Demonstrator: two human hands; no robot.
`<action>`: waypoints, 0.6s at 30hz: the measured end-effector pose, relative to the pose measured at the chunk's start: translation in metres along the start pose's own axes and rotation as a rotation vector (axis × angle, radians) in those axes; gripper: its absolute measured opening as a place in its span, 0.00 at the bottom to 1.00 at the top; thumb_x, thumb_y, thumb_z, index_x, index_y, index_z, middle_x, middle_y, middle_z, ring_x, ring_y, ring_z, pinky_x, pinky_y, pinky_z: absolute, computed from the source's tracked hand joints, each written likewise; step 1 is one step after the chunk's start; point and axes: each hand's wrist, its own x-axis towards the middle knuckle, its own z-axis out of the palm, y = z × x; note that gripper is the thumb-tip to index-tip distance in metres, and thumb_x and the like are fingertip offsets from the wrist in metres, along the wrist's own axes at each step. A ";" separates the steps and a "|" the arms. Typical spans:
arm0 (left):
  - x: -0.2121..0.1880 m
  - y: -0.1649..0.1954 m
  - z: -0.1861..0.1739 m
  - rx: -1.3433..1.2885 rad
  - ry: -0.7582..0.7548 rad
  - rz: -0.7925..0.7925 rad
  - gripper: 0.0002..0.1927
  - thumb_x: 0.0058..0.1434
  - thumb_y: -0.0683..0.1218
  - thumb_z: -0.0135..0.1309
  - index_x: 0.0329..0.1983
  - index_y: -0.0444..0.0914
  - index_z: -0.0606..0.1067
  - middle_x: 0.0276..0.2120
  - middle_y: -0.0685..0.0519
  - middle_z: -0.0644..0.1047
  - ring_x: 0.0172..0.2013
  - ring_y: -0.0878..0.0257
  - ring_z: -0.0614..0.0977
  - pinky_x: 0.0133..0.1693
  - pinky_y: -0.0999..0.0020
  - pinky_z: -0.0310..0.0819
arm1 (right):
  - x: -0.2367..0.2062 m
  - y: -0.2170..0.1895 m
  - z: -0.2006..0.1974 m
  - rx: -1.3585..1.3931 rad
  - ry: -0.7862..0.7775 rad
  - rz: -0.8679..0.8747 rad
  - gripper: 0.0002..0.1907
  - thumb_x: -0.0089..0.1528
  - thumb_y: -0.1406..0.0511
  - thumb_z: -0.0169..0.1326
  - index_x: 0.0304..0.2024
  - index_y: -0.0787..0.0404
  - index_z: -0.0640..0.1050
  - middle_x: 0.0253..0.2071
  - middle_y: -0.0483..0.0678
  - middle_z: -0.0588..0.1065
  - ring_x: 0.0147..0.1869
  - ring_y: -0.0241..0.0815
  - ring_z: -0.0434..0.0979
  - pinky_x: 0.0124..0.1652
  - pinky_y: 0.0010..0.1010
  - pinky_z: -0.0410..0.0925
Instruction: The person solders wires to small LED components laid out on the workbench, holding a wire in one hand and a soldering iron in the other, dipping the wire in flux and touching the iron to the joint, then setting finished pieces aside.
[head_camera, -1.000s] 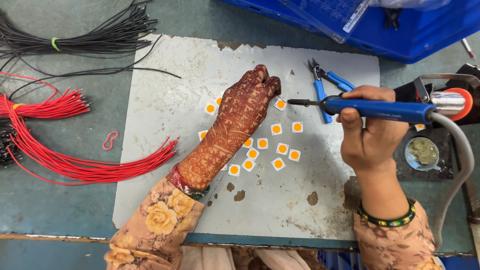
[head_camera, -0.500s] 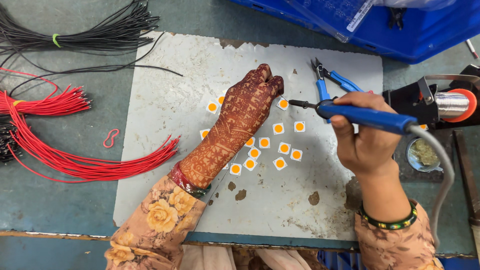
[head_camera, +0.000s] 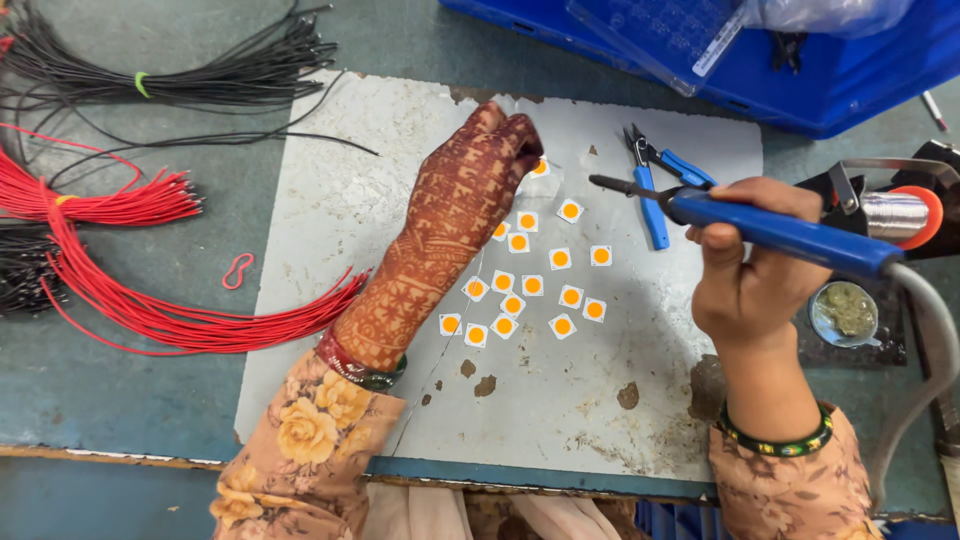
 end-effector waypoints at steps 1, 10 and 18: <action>-0.003 0.000 -0.005 0.016 -0.016 -0.004 0.05 0.65 0.45 0.56 0.43 0.42 0.77 0.42 0.49 0.74 0.43 0.50 0.81 0.41 0.54 0.75 | -0.002 -0.001 -0.001 0.092 0.014 0.037 0.23 0.78 0.52 0.52 0.53 0.68 0.69 0.45 0.51 0.73 0.39 0.38 0.79 0.39 0.24 0.73; -0.059 0.007 -0.030 -0.002 -0.130 -0.175 0.06 0.64 0.45 0.56 0.44 0.43 0.78 0.41 0.49 0.75 0.40 0.51 0.81 0.41 0.55 0.76 | -0.014 -0.022 0.006 0.218 -0.066 0.074 0.22 0.78 0.54 0.52 0.52 0.69 0.69 0.39 0.50 0.74 0.36 0.36 0.79 0.37 0.22 0.72; -0.071 -0.008 -0.043 0.009 -0.108 -0.174 0.06 0.64 0.49 0.56 0.43 0.45 0.78 0.40 0.51 0.76 0.38 0.53 0.82 0.38 0.56 0.77 | 0.020 -0.062 0.016 -0.046 -0.169 -0.033 0.14 0.77 0.60 0.56 0.49 0.67 0.75 0.42 0.50 0.76 0.39 0.41 0.79 0.41 0.27 0.70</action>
